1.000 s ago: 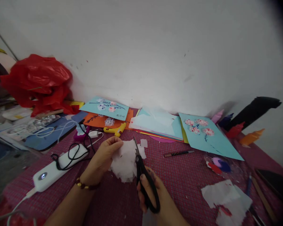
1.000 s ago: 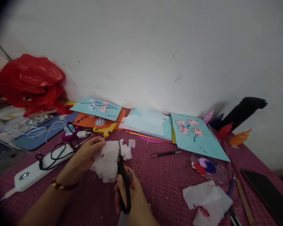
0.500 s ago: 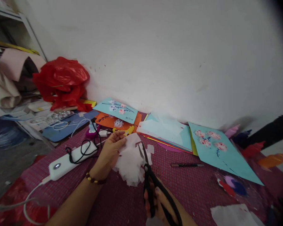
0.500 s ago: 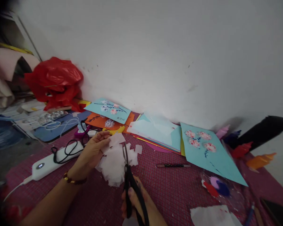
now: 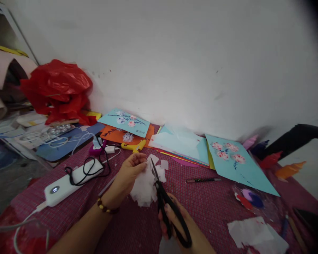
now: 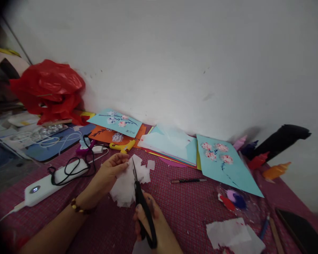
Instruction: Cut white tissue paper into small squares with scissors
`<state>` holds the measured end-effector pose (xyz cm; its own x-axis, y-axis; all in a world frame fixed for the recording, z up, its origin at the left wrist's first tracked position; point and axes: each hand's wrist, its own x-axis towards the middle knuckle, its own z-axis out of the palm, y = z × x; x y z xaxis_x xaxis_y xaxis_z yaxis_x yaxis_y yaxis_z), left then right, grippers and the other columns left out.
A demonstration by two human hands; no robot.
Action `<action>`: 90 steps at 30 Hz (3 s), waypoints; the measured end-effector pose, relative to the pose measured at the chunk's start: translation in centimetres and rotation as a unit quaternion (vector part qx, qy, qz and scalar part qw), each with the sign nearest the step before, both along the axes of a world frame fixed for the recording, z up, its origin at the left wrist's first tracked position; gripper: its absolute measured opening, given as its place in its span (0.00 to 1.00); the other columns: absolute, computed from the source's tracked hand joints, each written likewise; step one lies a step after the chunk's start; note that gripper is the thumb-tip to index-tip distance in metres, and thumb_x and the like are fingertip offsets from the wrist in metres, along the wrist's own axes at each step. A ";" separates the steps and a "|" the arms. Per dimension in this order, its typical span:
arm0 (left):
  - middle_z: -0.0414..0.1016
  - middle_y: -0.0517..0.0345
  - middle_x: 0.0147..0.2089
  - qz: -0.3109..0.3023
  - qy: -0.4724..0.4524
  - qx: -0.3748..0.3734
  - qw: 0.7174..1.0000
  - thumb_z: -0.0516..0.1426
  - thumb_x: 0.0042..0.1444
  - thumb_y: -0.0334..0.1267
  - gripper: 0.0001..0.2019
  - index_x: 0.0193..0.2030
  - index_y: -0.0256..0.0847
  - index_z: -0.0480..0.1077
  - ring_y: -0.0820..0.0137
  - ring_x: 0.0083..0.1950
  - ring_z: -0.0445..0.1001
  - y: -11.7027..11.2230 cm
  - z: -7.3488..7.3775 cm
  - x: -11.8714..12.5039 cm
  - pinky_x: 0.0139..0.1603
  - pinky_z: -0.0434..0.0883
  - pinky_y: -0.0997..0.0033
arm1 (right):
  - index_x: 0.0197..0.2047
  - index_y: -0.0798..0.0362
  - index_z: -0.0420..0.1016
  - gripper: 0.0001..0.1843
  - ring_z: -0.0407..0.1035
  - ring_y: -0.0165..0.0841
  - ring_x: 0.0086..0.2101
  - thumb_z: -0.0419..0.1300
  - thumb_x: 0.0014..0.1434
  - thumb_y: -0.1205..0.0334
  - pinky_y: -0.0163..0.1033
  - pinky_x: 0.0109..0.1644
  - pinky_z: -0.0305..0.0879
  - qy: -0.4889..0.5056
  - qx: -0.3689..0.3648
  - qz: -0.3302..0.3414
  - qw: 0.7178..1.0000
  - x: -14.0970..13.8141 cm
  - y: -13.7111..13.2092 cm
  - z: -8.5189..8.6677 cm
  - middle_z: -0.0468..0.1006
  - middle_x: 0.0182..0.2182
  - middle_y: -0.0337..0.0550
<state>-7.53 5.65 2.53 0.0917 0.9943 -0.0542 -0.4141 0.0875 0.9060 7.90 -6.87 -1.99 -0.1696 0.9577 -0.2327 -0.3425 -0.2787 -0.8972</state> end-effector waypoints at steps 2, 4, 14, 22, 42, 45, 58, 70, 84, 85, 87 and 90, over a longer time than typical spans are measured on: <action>0.73 0.61 0.30 0.004 0.001 0.001 1.000 0.70 0.35 0.32 0.17 0.35 0.36 0.74 0.78 0.28 0.68 0.0 0.0 0.0 0.29 0.64 0.79 | 0.48 0.53 0.67 0.34 0.60 0.23 0.19 0.66 0.49 0.35 0.29 0.20 0.57 -0.001 -0.009 -0.008 1.000 0.0 0.0 -0.1 0.69 0.26 0.34; 0.73 0.62 0.30 0.019 -0.013 0.003 1.000 0.70 0.35 0.32 0.17 0.35 0.37 0.74 0.78 0.28 0.68 0.1 0.2 -0.2 0.30 0.65 0.79 | 0.48 0.53 0.68 0.34 0.61 0.23 0.20 0.66 0.49 0.36 0.30 0.21 0.58 0.002 -0.011 -0.007 1.000 0.1 0.0 0.0 0.70 0.26 0.35; 0.75 0.62 0.36 0.044 -0.137 -0.053 0.988 0.68 0.35 0.26 0.18 0.35 0.39 0.73 0.74 0.34 0.74 0.5 1.1 -1.0 0.35 0.73 0.72 | 0.47 0.51 0.73 0.33 0.70 0.30 0.29 0.71 0.44 0.39 0.45 0.42 0.70 0.224 -0.113 0.019 0.968 0.0 -0.6 2.0 0.77 0.30 0.39; 0.72 0.64 0.32 0.095 -0.057 -0.021 0.994 0.67 0.36 0.32 0.17 0.34 0.37 0.70 0.77 0.29 0.70 0.2 1.2 -0.6 0.32 0.71 0.76 | 0.52 0.51 0.68 0.36 0.72 0.29 0.26 0.71 0.45 0.40 0.43 0.38 0.72 0.110 -0.077 0.046 0.990 0.3 -0.5 -0.1 0.77 0.30 0.39; 0.70 0.64 0.31 0.042 0.010 0.006 0.999 0.66 0.39 0.35 0.15 0.35 0.37 0.70 0.78 0.29 0.69 -0.6 0.2 0.0 0.32 0.69 0.76 | 0.49 0.52 0.67 0.30 0.69 0.27 0.27 0.63 0.53 0.37 0.37 0.34 0.68 -0.018 -0.002 0.073 0.997 0.8 -0.6 0.7 0.71 0.31 0.38; 0.71 0.64 0.30 0.026 0.010 0.001 1.000 0.67 0.39 0.34 0.14 0.34 0.37 0.70 0.78 0.28 0.68 -0.7 0.0 0.3 0.30 0.67 0.78 | 0.49 0.52 0.67 0.31 0.67 0.26 0.26 0.62 0.54 0.36 0.35 0.31 0.66 -0.026 -0.002 0.059 0.998 0.7 -0.7 1.0 0.70 0.31 0.38; 0.68 0.65 0.29 -0.022 0.044 0.007 0.999 0.66 0.39 0.34 0.17 0.37 0.36 0.70 0.78 0.26 0.65 -0.2 0.3 -0.4 0.24 0.67 0.77 | 0.47 0.54 0.67 0.37 0.64 0.24 0.24 0.67 0.45 0.34 0.31 0.26 0.62 -0.011 -0.049 0.048 0.998 0.8 -0.4 2.1 0.70 0.28 0.35; 0.69 0.65 0.26 -0.025 0.041 -0.008 0.999 0.68 0.37 0.34 0.16 0.34 0.36 0.71 0.79 0.24 0.65 -0.4 0.7 -0.1 0.23 0.65 0.78 | 0.50 0.53 0.66 0.38 0.66 0.26 0.24 0.69 0.45 0.37 0.33 0.28 0.63 0.019 -0.060 0.027 0.998 0.8 -0.4 2.0 0.72 0.28 0.35; 0.75 0.63 0.43 -0.051 -0.163 -0.100 0.980 0.67 0.42 0.27 0.15 0.38 0.42 0.75 0.75 0.39 0.74 -0.9 1.6 -0.7 0.37 0.76 0.73 | 0.50 0.50 0.72 0.29 0.71 0.33 0.31 0.62 0.53 0.37 0.39 0.35 0.66 0.284 -0.063 0.090 0.953 0.9 -0.7 2.6 0.77 0.32 0.43; 0.74 0.64 0.41 -0.043 -0.152 -0.091 0.983 0.68 0.41 0.28 0.15 0.38 0.42 0.74 0.75 0.36 0.73 -0.9 1.6 -0.7 0.34 0.75 0.74 | 0.50 0.49 0.71 0.29 0.72 0.32 0.30 0.63 0.53 0.38 0.38 0.34 0.66 0.266 -0.063 0.079 0.959 0.9 -0.7 2.2 0.77 0.32 0.42; 0.73 0.64 0.37 -0.012 -0.132 -0.062 0.989 0.69 0.40 0.30 0.16 0.37 0.42 0.73 0.76 0.32 0.72 -0.7 1.4 -0.7 0.29 0.72 0.76 | 0.51 0.50 0.70 0.29 0.72 0.31 0.29 0.64 0.53 0.40 0.36 0.32 0.66 0.209 -0.060 0.062 0.974 1.1 -0.7 1.3 0.77 0.32 0.41; 0.70 0.64 0.34 0.053 -0.092 -0.002 0.994 0.68 0.39 0.32 0.16 0.36 0.39 0.72 0.78 0.29 0.68 -0.3 1.2 -0.7 0.25 0.69 0.78 | 0.51 0.52 0.68 0.32 0.72 0.30 0.28 0.67 0.51 0.39 0.35 0.31 0.66 0.110 -0.039 0.075 0.990 1.4 -0.7 0.0 0.77 0.32 0.42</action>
<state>-8.26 5.39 3.69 -0.0045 0.9988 -0.0492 -0.5805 0.0375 0.8134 9.33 -7.55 -1.97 -0.3631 0.8983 -0.2472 -0.4761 -0.4070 -0.7795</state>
